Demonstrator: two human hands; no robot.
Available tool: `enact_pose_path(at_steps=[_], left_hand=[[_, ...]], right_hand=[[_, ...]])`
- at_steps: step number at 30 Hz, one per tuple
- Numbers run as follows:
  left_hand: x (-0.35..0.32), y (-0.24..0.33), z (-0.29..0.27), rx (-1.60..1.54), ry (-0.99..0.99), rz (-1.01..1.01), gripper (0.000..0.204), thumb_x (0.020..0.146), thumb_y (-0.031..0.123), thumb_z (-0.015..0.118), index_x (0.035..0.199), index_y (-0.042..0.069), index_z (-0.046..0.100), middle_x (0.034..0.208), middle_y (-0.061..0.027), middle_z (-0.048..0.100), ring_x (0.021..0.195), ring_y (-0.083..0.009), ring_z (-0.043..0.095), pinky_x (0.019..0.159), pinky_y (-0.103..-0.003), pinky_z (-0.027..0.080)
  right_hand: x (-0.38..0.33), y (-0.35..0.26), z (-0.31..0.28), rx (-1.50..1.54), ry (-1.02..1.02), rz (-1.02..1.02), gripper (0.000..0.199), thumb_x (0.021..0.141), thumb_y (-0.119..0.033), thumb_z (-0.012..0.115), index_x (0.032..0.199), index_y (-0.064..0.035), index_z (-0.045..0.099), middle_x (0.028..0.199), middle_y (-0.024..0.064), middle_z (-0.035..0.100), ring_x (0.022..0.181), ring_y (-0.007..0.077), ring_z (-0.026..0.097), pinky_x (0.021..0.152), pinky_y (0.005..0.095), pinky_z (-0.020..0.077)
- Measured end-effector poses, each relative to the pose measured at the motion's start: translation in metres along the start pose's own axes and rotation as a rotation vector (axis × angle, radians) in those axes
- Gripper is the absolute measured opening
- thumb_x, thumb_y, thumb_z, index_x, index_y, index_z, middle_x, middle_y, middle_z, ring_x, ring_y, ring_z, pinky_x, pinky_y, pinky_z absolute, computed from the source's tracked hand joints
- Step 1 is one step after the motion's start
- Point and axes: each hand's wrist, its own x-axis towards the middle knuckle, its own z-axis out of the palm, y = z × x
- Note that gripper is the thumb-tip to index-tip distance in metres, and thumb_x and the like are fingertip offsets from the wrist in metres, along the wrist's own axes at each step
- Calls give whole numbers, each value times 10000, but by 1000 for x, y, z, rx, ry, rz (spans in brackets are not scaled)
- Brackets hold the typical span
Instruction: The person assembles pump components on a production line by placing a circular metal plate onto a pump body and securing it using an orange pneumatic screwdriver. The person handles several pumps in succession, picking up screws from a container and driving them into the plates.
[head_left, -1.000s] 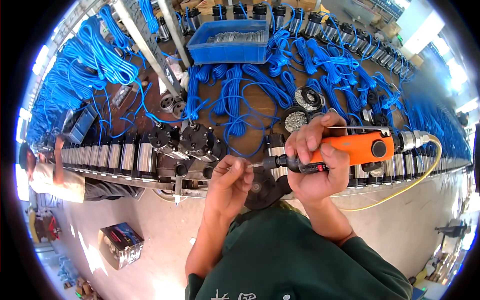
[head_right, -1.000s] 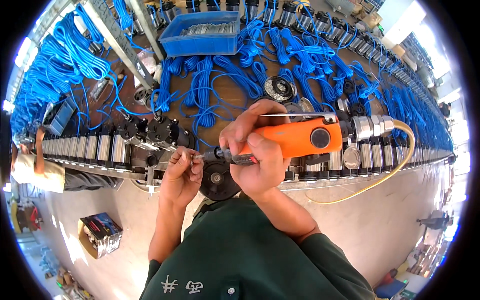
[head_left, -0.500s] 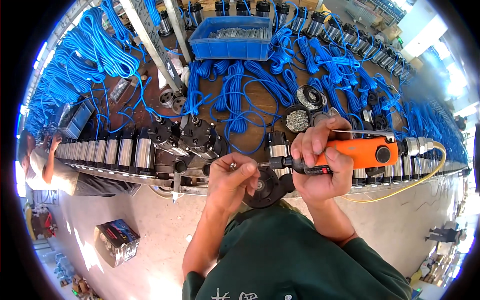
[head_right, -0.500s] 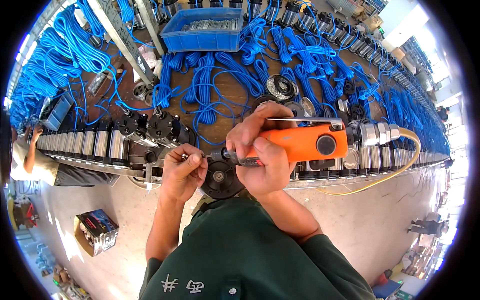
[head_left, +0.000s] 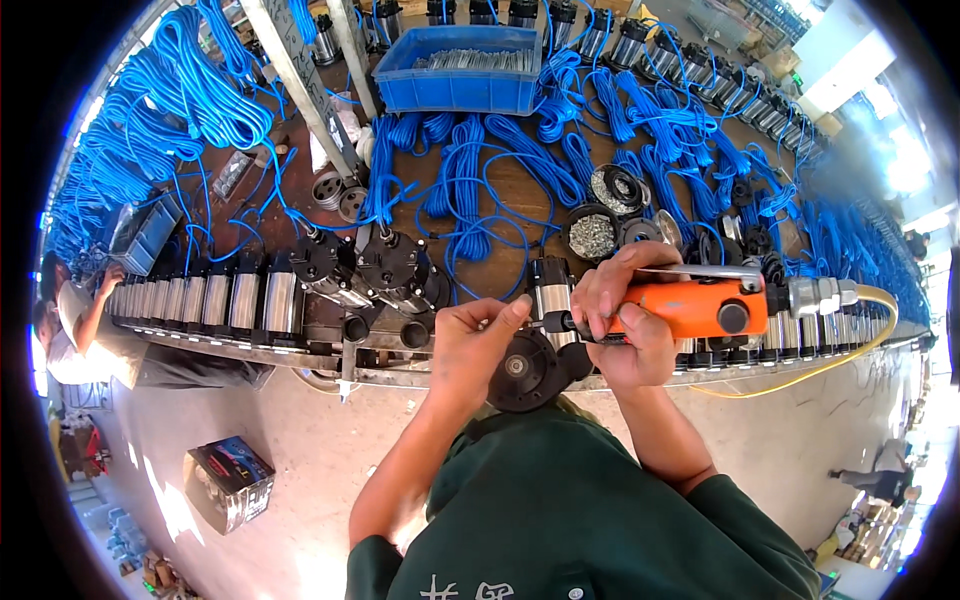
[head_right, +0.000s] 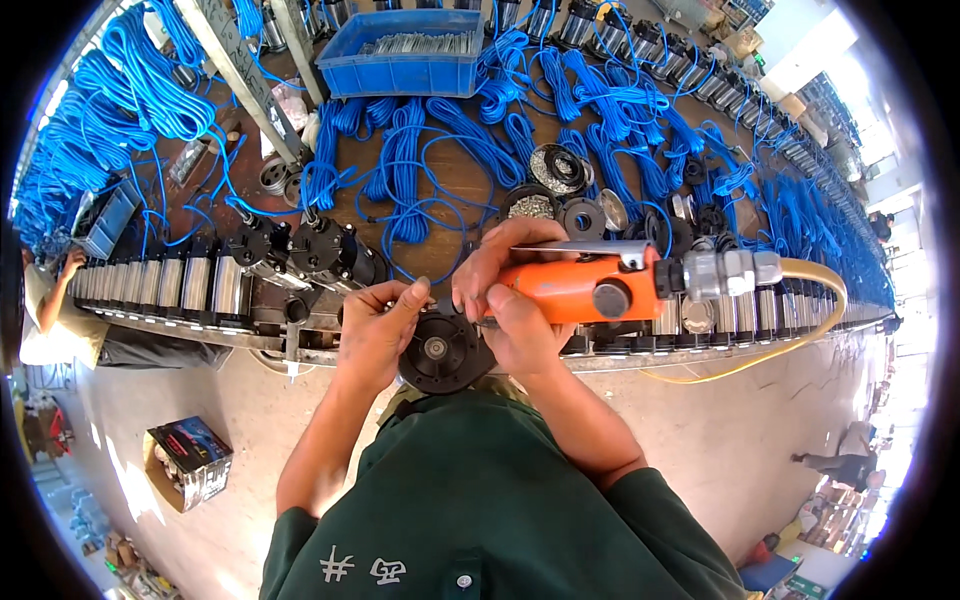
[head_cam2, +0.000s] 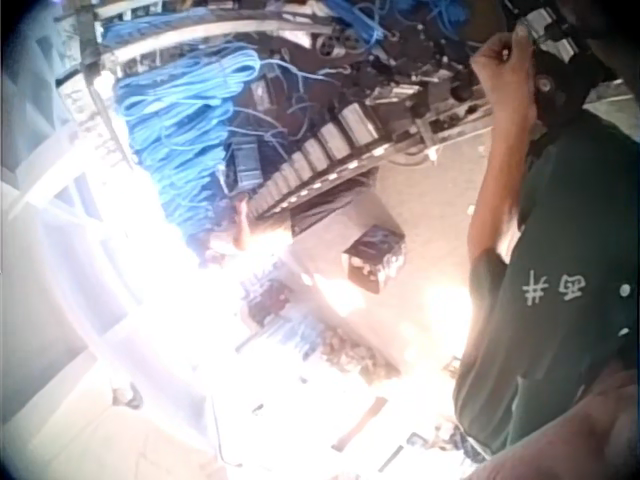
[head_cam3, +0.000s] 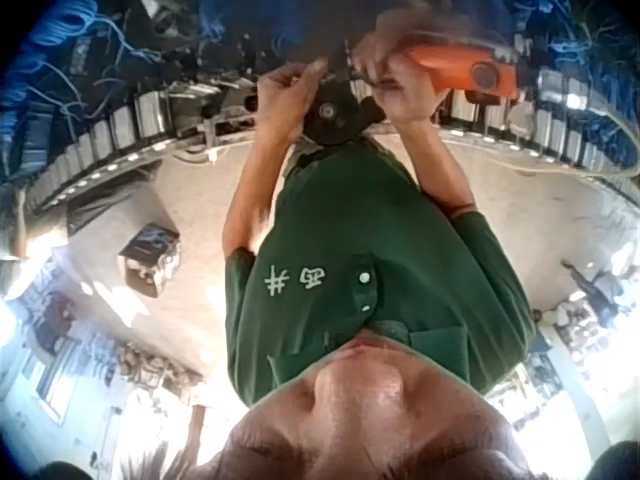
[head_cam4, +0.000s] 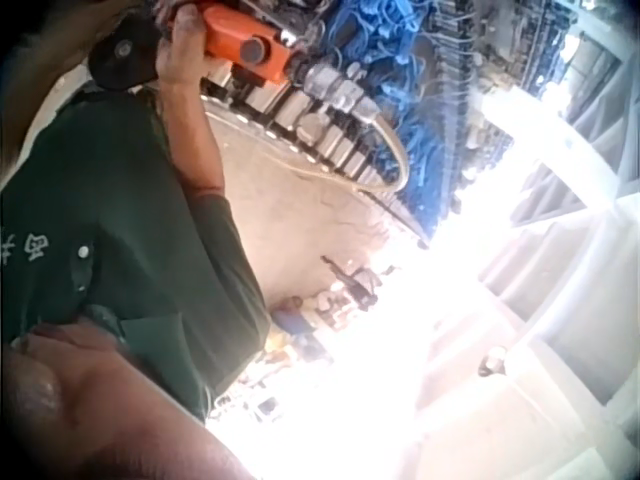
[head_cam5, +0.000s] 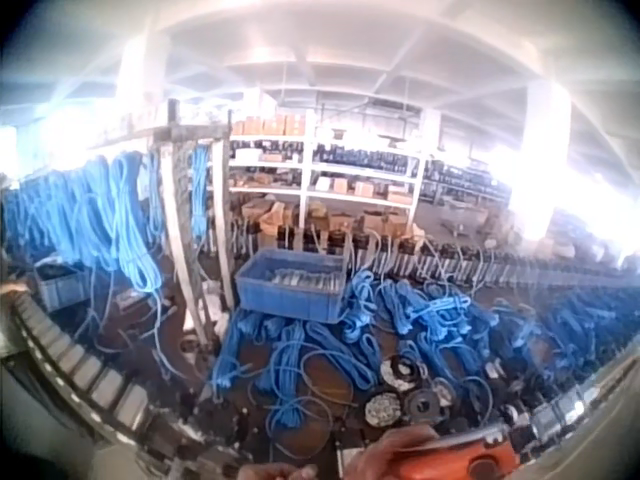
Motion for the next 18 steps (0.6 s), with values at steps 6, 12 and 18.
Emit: enact_pose_path(at_steps=[6,12,18], left_hand=[[-4,-13,4,571,-118,145,308,914,73,521,1154,-94,620,694,-28,604,643,-88,524,590,-263,418],[-2,-28,3,769,-267,88,410,879,55,519,1260,-95,539,639,-131,560,599,-126,482,586,-315,423],[-1,-42,-2,662,-234,118,378,910,69,526,1251,-92,543,671,-82,560,597,-122,466,575,-308,412]], right_hand=[[-18,18,-24,-266,102,56,380,760,-73,594,1101,12,449,734,93,540,561,154,511,579,319,469],[-32,30,-37,-344,145,203,345,737,1,519,1078,34,473,740,103,548,568,155,506,593,318,472],[-32,38,-36,-392,113,215,341,744,13,506,1082,39,471,743,106,549,579,160,505,592,322,471]])
